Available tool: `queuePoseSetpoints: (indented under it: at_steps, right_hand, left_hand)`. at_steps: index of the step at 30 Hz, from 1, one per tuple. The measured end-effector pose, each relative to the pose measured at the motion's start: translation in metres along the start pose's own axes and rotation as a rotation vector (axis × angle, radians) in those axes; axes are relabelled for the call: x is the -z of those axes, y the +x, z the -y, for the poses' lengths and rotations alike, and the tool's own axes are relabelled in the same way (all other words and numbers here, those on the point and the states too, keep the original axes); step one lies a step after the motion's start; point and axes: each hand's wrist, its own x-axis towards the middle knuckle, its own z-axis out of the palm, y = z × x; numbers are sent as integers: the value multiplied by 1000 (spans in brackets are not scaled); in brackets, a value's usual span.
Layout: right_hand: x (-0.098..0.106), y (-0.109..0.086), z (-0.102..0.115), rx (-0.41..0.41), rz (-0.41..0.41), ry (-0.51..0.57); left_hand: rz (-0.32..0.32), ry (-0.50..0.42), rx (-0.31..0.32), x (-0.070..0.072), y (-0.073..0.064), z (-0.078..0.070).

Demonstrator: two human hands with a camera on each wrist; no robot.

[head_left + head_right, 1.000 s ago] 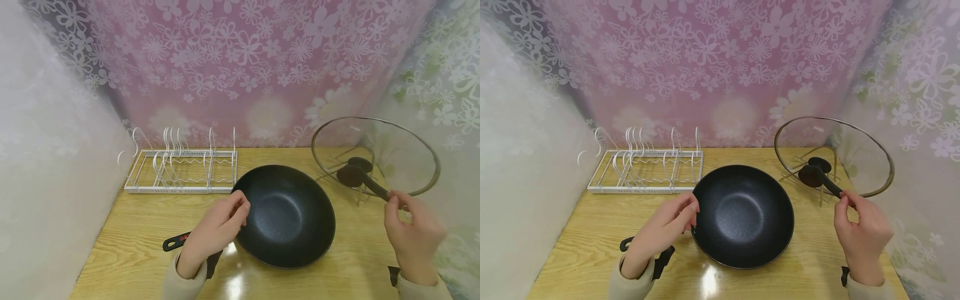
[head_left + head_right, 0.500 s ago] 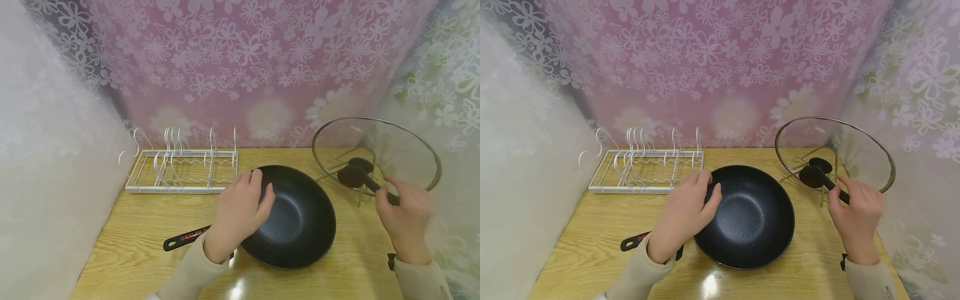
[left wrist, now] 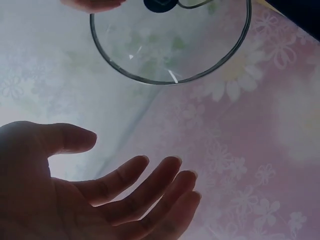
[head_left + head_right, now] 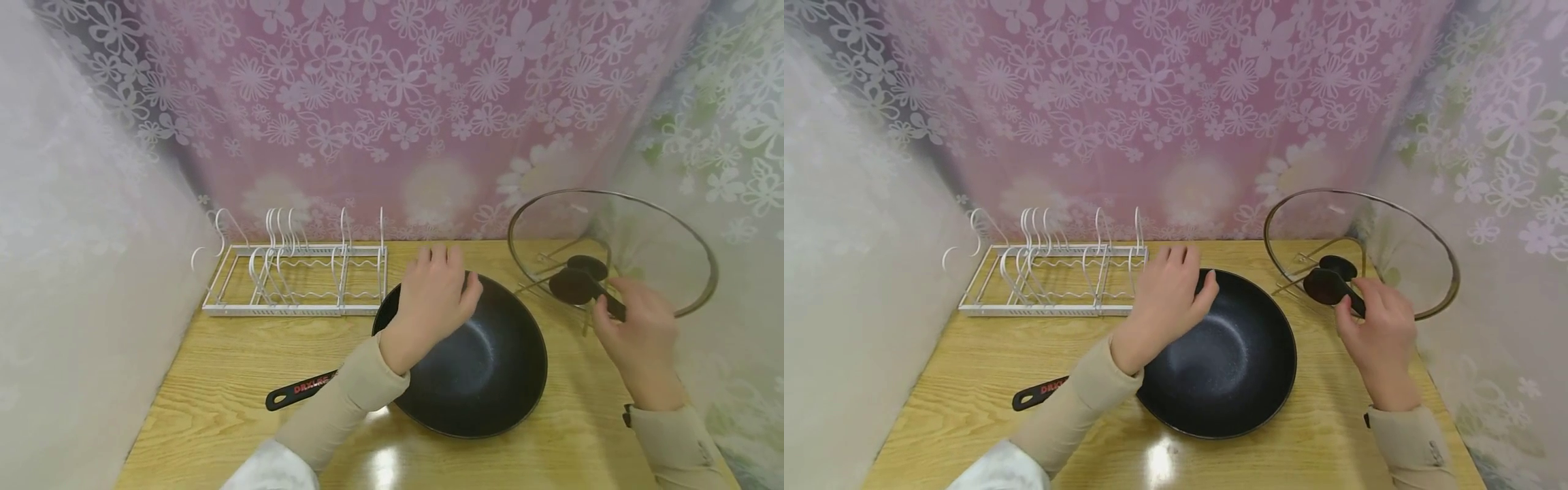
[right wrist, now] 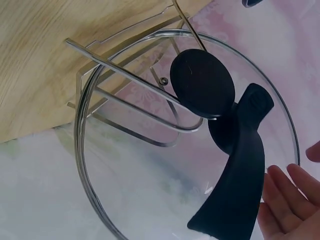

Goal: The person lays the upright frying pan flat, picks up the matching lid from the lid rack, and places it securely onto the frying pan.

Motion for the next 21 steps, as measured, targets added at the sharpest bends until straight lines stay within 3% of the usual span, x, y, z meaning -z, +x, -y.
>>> queuePoseSetpoints:
  at_steps: [5, 11, 15, 21]
  right_hand:
    - [-3, 0, -1, -4, 49, -14]
    - [-6, -3, -5, -23, 135, -56]
    - [-10, -6, -9, -41, 123, -67]
    - [-13, -8, -11, -59, 112, -89]
  left_hand:
    - [49, 62, 10, -26, 9, -12]
    - [121, 65, 14, -64, 15, -21]
    - [222, 75, 4, -91, 18, -25]
    - [412, 167, -41, -128, 21, -42]
